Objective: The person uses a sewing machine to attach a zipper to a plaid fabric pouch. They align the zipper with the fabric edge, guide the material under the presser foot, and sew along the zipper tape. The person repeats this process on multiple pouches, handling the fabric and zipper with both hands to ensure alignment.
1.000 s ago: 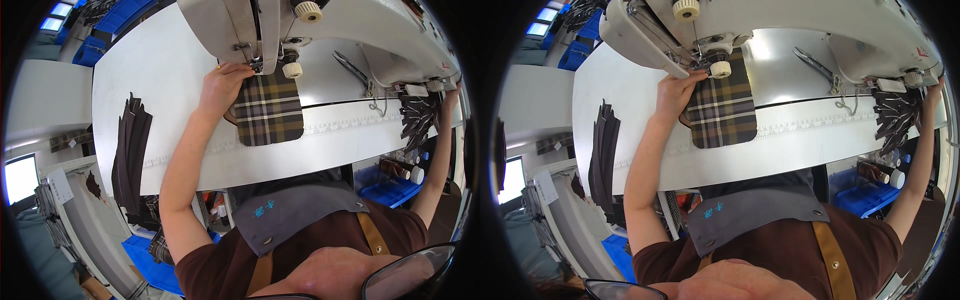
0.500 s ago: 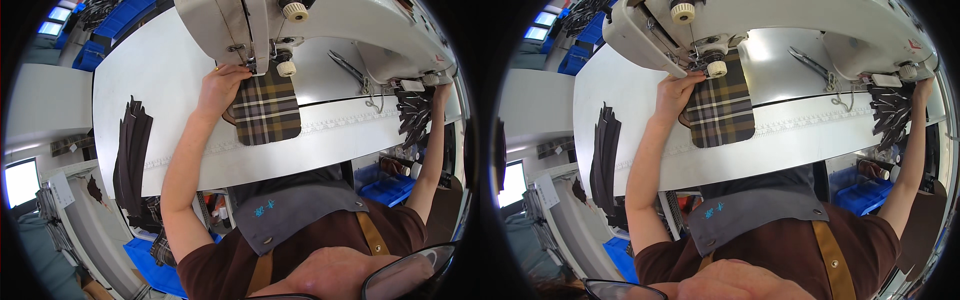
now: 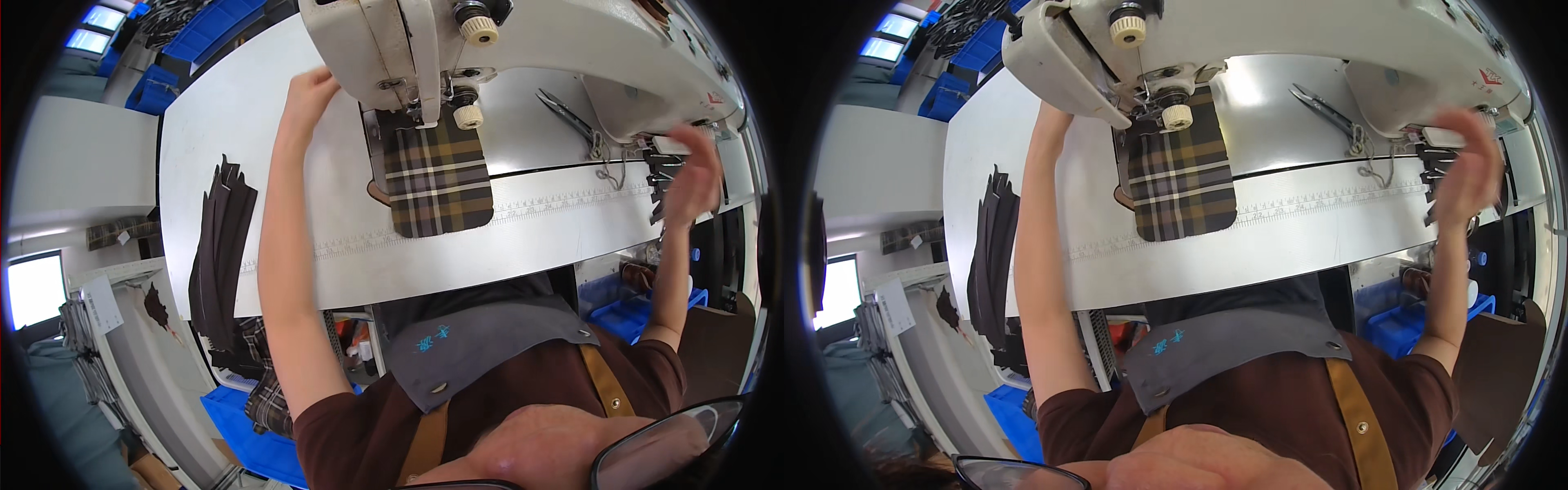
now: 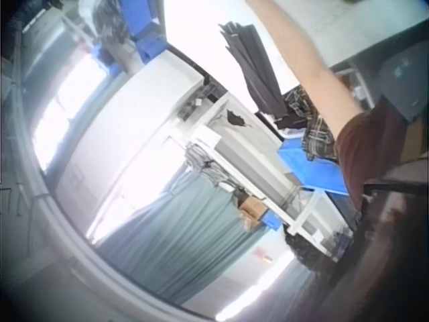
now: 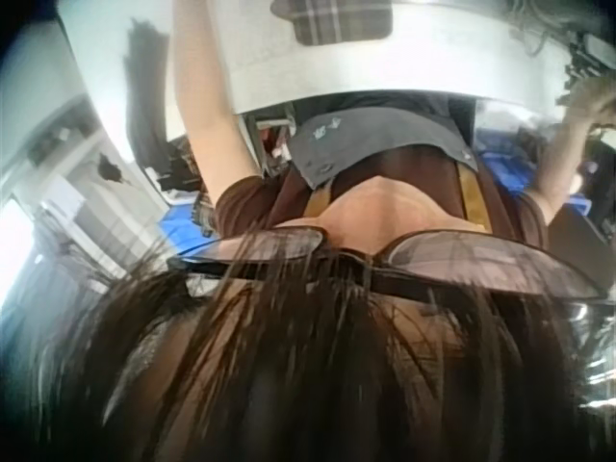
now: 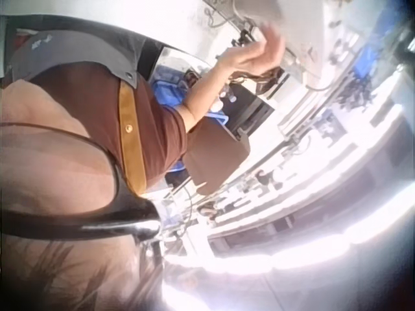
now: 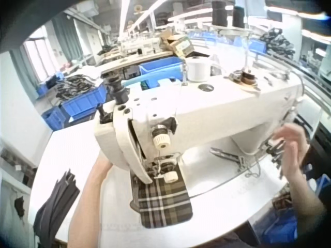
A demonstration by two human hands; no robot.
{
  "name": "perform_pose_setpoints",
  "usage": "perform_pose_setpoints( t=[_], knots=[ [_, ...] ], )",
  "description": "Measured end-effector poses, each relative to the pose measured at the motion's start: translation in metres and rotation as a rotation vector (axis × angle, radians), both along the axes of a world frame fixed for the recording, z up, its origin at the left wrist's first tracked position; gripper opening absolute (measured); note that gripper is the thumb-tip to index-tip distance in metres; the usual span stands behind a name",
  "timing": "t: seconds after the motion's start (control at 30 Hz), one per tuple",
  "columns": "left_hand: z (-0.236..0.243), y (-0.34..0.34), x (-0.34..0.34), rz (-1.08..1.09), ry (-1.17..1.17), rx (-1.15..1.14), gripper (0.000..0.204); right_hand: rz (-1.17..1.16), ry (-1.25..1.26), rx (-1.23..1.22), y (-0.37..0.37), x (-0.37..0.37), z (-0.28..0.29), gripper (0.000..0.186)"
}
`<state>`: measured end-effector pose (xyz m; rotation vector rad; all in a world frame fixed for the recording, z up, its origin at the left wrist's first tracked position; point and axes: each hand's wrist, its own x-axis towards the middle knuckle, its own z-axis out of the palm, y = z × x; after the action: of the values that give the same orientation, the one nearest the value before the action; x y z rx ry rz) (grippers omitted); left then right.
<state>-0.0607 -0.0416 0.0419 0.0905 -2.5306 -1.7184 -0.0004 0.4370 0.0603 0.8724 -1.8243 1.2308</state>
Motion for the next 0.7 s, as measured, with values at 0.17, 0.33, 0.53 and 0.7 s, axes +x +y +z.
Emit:
perform_pose_setpoints(
  t=[0.17, 0.33, 0.53, 0.7],
  knots=[
    [-0.071, 0.024, -0.106, 0.309, 0.022, -0.563, 0.037, 0.153, -0.345, 0.545, -0.136, 0.031, -0.024, 0.029],
    [-0.096, 0.03, -0.148, 0.459, 0.051, -0.555, 0.037, 0.138, -0.309, 0.493, -0.152, 0.021, -0.035, 0.026],
    [-0.03, -0.077, -0.1, 0.618, 0.626, 0.413, 0.031, 0.022, -0.4, 0.524, -0.146, 0.014, -0.041, 0.029],
    [0.023, -0.06, 0.121, 0.408, 0.326, 1.116, 0.026, 0.15, -0.32, 0.622, -0.181, 0.01, -0.045, 0.036]
  ],
)
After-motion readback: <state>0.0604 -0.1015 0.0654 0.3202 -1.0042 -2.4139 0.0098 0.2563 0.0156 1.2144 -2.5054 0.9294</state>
